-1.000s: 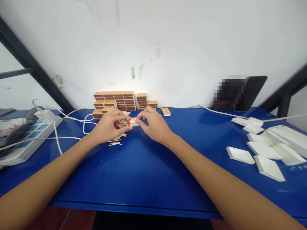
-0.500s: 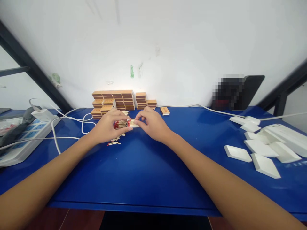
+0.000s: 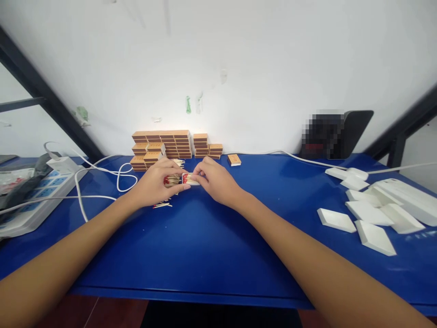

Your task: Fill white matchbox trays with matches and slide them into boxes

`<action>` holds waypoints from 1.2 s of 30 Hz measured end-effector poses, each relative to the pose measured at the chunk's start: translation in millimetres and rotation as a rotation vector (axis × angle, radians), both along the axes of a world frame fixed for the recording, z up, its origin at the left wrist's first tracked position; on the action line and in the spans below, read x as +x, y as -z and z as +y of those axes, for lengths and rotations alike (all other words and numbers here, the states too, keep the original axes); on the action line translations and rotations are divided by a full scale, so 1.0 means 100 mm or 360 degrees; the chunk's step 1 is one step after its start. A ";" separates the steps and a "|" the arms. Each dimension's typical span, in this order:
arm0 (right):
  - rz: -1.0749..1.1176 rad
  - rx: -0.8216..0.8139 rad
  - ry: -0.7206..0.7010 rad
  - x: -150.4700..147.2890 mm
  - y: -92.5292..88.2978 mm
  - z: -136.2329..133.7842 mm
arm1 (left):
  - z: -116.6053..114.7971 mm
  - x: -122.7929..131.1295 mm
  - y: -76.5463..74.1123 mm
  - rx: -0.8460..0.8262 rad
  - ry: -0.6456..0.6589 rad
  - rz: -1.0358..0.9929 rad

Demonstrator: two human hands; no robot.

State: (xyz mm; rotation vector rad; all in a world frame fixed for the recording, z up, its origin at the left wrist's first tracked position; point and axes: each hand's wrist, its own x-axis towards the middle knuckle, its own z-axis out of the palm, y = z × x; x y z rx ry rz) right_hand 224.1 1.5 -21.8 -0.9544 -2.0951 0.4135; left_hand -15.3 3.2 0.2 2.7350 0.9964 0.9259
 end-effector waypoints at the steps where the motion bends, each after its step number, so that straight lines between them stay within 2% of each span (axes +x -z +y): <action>1: -0.0003 -0.0002 0.0002 0.00 0.00 0.00 | -0.01 0.00 -0.01 -0.0005 0.0000 0.0003; 6: 0.0064 -0.0056 0.0001 -0.02 -0.01 -0.03 | -0.03 0.02 -0.01 -0.0021 0.0030 0.0021; 11: 0.0126 0.0040 0.0064 0.01 -0.04 0.01 | 0.00 -0.01 0.00 0.0027 -0.0024 -0.0011; 25: -0.0222 0.0017 0.0116 0.05 -0.04 0.02 | -0.03 0.00 0.01 0.0020 0.0010 0.0004; 36: -0.0008 0.0000 0.0055 0.02 -0.01 0.01 | -0.04 0.01 0.03 0.0015 0.0049 -0.0011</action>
